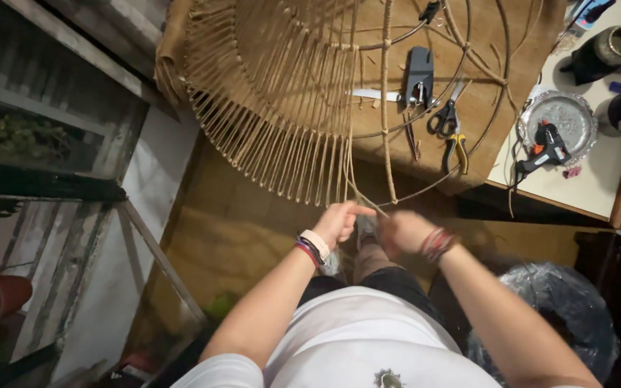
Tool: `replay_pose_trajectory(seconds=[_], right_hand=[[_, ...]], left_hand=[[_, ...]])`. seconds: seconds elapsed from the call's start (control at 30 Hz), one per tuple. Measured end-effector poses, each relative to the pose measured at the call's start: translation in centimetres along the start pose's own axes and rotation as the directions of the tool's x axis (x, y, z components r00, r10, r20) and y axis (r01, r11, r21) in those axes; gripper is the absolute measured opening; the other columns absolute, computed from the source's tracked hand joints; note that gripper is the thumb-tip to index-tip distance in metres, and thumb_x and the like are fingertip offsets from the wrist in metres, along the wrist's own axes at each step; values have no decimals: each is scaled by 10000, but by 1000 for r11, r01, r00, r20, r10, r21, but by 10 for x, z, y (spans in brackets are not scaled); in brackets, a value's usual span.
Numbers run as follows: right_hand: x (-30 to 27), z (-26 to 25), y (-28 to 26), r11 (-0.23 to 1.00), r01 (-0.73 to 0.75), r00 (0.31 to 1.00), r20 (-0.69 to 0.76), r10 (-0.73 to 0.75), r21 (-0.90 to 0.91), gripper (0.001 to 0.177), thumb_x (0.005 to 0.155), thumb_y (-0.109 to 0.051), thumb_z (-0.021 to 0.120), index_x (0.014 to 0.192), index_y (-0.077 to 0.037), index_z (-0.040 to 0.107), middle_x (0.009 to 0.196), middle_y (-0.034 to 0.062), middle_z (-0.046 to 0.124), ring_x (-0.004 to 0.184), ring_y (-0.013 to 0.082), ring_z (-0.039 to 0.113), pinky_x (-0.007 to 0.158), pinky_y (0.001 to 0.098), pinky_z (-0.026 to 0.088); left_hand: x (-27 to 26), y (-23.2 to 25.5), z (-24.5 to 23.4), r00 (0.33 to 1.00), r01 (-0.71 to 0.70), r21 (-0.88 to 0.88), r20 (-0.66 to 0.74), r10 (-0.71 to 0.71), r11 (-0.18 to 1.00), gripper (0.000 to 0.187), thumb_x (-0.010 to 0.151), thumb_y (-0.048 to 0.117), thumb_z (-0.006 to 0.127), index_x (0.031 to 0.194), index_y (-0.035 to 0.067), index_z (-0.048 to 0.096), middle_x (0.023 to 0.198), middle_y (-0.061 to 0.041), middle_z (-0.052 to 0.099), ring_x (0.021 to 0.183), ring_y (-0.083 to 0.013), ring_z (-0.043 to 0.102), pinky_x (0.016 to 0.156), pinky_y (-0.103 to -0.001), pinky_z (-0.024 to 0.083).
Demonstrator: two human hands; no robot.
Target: Weaving rattan strips into a large circular frame to assemble a piece of furniture
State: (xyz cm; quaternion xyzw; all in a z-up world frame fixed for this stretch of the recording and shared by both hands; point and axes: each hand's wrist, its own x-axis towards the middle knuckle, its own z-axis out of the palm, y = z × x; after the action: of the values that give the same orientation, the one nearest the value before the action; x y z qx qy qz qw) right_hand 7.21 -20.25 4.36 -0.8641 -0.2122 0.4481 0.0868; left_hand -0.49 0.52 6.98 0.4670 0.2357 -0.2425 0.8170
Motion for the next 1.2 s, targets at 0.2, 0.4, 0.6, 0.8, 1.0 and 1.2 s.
replay_pose_trajectory(seconds=[0.2,0.4,0.6,0.8,1.0,1.2], right_hand=[[20,1,-18,810,494,833,-440,-336,317,306,838,-83,607,1121,-4,695,979,269,731,986,449,715,868,554,570],[-57,-157,-71,252,618,777,-627,-54,745,307,1102,-269,392,934,-87,573,508,102,433,349,229,504,284,263,320],[14,48,16,984,113,981,171,-89,-138,300,874,-377,574,1041,-288,807,1009,76,790,1027,317,742,874,447,601],[-1,-112,-65,14,693,700,-667,-254,721,263,1010,-293,494,1045,-69,627,882,173,721,824,252,755,726,319,595],[-52,-75,-53,872,341,920,-313,-234,350,353,979,-271,507,808,-42,714,621,191,694,619,413,711,540,473,551],[-38,-69,-73,506,446,894,-387,-225,738,443,713,-27,518,1082,59,748,959,242,737,893,335,706,836,524,583]], left_hand=[[54,-59,-25,953,32,530,-272,134,848,538,900,595,656,972,83,803,809,-90,773,843,-269,758,646,-380,586],[84,-54,-48,968,207,958,-230,103,198,615,882,698,535,947,146,799,907,-105,784,960,-310,766,827,-384,606],[31,-32,-8,994,57,-188,-78,-73,981,388,1051,389,508,827,102,643,480,113,187,311,-40,229,264,-182,166],[81,-72,-46,884,116,965,-209,419,237,437,875,610,653,854,202,806,774,-79,766,752,-283,769,624,-370,619],[35,-38,-7,957,-9,310,-274,98,951,263,966,242,574,909,149,813,387,6,423,276,-83,365,220,-231,353],[33,-27,-22,968,60,739,-208,143,671,490,880,658,643,964,208,820,767,-87,764,941,-313,748,753,-406,595]])
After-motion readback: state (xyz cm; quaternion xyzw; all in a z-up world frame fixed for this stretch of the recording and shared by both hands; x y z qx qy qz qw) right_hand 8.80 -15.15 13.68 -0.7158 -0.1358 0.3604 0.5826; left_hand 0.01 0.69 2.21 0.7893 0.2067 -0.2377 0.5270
